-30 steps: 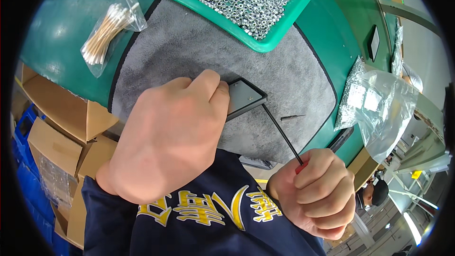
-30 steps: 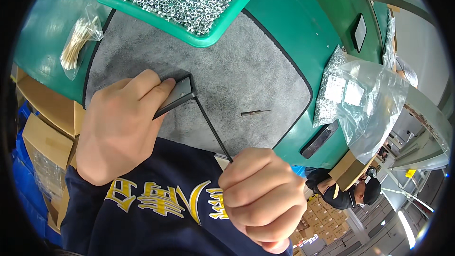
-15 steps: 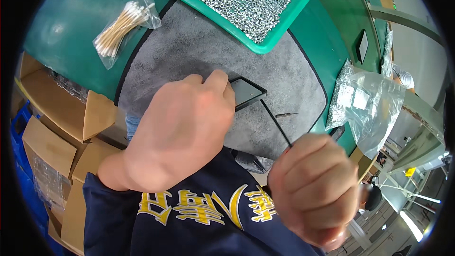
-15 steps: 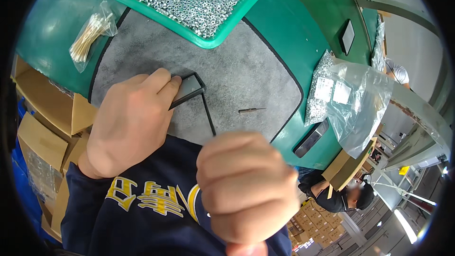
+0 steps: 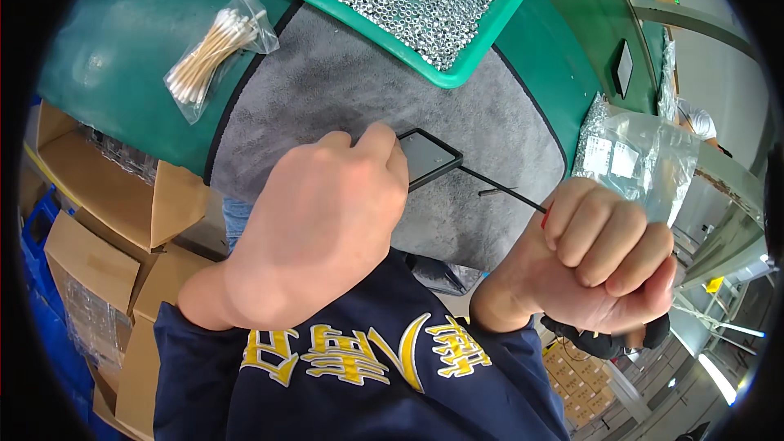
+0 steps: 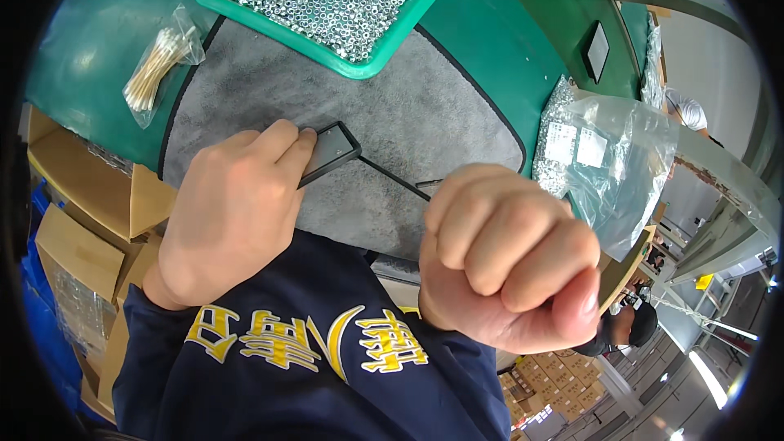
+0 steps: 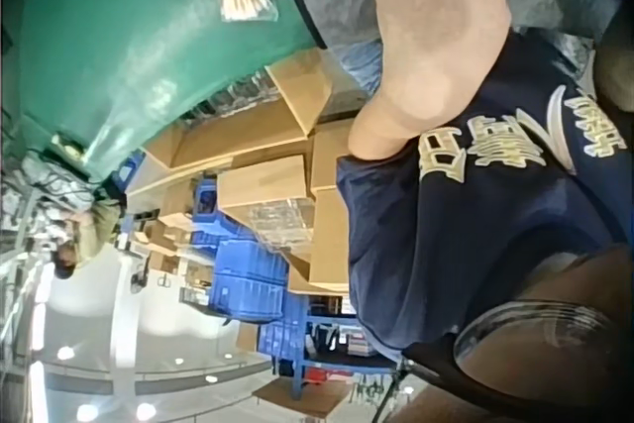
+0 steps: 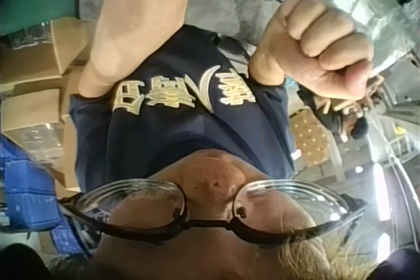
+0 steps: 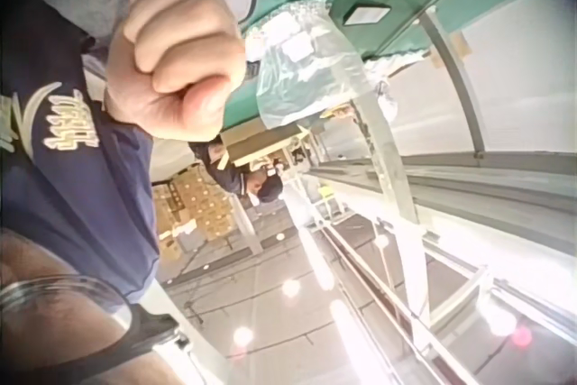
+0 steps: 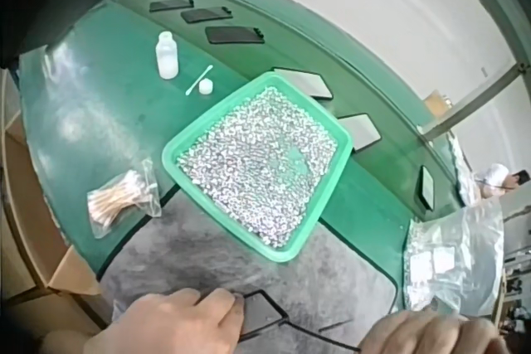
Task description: The person secures screws into plastic components using a screwdriver and sets them on the conveyor belt. The person then takes plastic components from a box and applies liquid to them using a cotton swab.
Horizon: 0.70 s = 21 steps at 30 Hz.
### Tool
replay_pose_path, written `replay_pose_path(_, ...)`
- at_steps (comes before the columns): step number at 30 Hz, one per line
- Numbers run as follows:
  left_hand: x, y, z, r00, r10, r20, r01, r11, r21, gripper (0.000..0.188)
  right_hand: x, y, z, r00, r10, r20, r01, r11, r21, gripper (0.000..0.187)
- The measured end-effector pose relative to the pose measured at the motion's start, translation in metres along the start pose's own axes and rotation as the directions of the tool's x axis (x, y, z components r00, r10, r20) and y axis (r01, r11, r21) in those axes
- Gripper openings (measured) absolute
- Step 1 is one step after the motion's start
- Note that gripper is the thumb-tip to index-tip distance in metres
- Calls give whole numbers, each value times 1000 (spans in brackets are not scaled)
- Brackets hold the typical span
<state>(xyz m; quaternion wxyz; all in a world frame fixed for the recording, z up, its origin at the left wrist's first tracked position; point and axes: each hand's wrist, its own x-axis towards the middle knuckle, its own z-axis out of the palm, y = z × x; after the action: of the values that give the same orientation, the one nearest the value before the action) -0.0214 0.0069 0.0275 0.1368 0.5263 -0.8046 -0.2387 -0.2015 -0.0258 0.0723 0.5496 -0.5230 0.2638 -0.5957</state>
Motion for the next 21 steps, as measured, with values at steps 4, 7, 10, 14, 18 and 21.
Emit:
replay_pose_path(4, 3, -4, -7, 994, -26, 106, 29, 999, -23, 33, -17, 1, -4, 989, -138, -44, 139, 990, 14, 38)
replay_pose_path(7, 4, -3, -8, 994, -36, 103, 37, 999, -9, 32, -27, 1, 1, 984, -172, -55, 171, 985, -13, 40)
replay_pose_path(10, 5, -1, -8, 995, -45, 93, 45, 999, 2, 32, -35, 2, 6, 977, -206, -58, 203, 978, -44, 42)
replay_pose_path(14, 4, -1, -7, 994, -69, 87, 65, 997, 40, 30, -42, 7, 17, 957, -227, 179, 254, 956, -144, 40)
replay_pose_path(18, 7, -4, -7, 997, -40, 71, 40, 999, 7, 30, -52, 25, 41, 916, -290, 278, 356, 907, -225, 40)
replay_pose_path(21, 6, -2, -6, 999, -28, 37, 28, 1000, -7, 21, -46, 25, 52, 891, -300, 340, 397, 878, -266, 39)
